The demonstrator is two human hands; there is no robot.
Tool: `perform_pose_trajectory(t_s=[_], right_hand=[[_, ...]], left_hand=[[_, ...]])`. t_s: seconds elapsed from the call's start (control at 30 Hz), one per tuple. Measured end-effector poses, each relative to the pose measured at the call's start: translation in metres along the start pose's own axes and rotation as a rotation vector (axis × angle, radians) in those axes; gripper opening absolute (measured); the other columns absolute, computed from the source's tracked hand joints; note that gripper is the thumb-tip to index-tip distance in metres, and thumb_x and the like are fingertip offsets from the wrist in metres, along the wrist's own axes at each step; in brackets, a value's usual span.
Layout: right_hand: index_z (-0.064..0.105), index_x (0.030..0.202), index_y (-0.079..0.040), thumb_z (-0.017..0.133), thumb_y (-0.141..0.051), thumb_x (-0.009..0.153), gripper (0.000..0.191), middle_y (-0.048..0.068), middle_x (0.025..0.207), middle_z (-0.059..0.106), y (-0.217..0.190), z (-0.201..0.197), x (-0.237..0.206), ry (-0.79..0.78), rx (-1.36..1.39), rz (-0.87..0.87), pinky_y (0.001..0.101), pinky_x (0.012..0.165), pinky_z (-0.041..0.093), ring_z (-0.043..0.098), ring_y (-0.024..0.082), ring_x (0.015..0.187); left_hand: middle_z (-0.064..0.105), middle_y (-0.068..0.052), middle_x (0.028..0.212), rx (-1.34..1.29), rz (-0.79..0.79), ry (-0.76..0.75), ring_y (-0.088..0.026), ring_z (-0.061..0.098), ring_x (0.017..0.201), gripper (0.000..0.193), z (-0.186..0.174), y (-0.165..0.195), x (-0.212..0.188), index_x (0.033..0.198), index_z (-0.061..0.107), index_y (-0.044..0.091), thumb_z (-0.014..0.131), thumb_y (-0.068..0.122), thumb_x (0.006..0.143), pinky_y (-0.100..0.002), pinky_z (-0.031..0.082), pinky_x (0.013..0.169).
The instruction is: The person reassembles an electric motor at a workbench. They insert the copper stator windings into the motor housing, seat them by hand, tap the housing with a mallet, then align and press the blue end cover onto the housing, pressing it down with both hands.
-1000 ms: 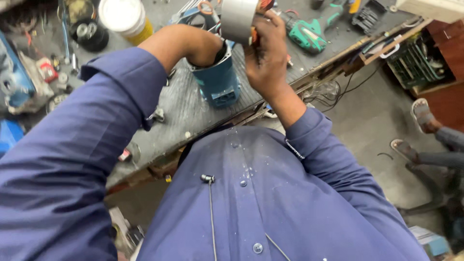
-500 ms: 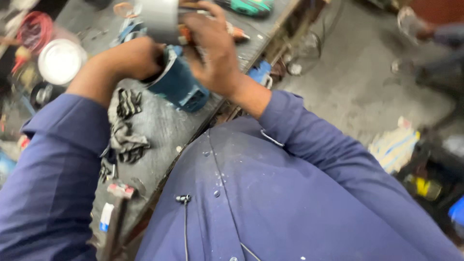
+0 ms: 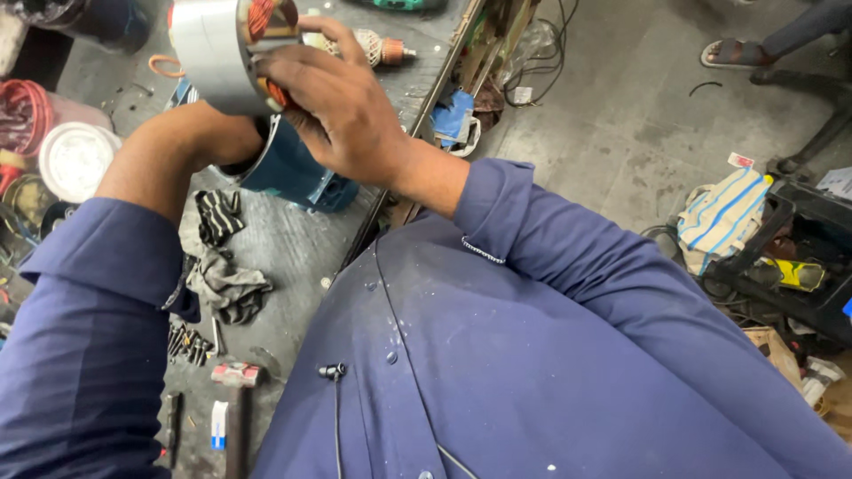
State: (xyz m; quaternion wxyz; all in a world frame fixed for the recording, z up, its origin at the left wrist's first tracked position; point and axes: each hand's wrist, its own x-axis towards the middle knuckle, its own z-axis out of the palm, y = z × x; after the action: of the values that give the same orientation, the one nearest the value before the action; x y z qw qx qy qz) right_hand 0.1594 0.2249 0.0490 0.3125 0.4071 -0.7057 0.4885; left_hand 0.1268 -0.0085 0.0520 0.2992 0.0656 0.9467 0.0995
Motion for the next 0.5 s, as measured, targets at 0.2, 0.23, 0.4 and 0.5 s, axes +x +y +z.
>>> perform_pose_trajectory(t_s=[0.2,0.23,0.4,0.5], right_hand=[[0.06,0.119,-0.004,0.073,0.006,0.089,0.034,0.01,0.116,0.069,-0.003,0.006,0.031,0.017,0.048,-0.003,0.0492,0.121,0.037,0.069,0.028,0.112],[0.06,0.119,-0.003,0.074,0.005,0.091,0.032,0.01,0.115,0.069,-0.003,0.006,0.035,-0.008,0.048,0.007,0.0496,0.121,0.037,0.068,0.029,0.111],[0.062,0.12,0.0,0.074,0.004,0.09,0.032,0.013,0.116,0.068,0.009,0.016,0.047,-0.084,-0.004,-0.033,0.0506,0.117,0.036,0.065,0.033,0.114],[0.061,0.117,0.0,0.074,0.004,0.088,0.031,0.012,0.114,0.068,0.018,0.022,0.049,-0.125,0.013,-0.102,0.0518,0.117,0.036,0.066,0.033,0.113]], left_hand=[[0.072,-0.025,0.11,-0.004,0.038,0.113,-0.039,0.068,0.099,0.031,-0.004,0.009,0.009,0.111,0.073,-0.002,0.069,0.014,0.085,-0.047,0.054,0.073],[0.073,-0.024,0.108,-0.018,-0.008,0.077,-0.037,0.069,0.096,0.032,-0.005,0.011,0.008,0.111,0.073,-0.002,0.072,0.016,0.084,-0.047,0.054,0.072],[0.075,-0.021,0.101,-0.096,-0.155,-0.059,-0.032,0.071,0.085,0.035,-0.017,0.012,0.001,0.11,0.073,-0.003,0.076,0.021,0.084,-0.047,0.055,0.067],[0.075,-0.02,0.097,-0.108,-0.152,-0.1,-0.031,0.069,0.079,0.031,-0.023,0.007,0.002,0.111,0.072,-0.002,0.071,0.018,0.087,-0.048,0.053,0.062]])
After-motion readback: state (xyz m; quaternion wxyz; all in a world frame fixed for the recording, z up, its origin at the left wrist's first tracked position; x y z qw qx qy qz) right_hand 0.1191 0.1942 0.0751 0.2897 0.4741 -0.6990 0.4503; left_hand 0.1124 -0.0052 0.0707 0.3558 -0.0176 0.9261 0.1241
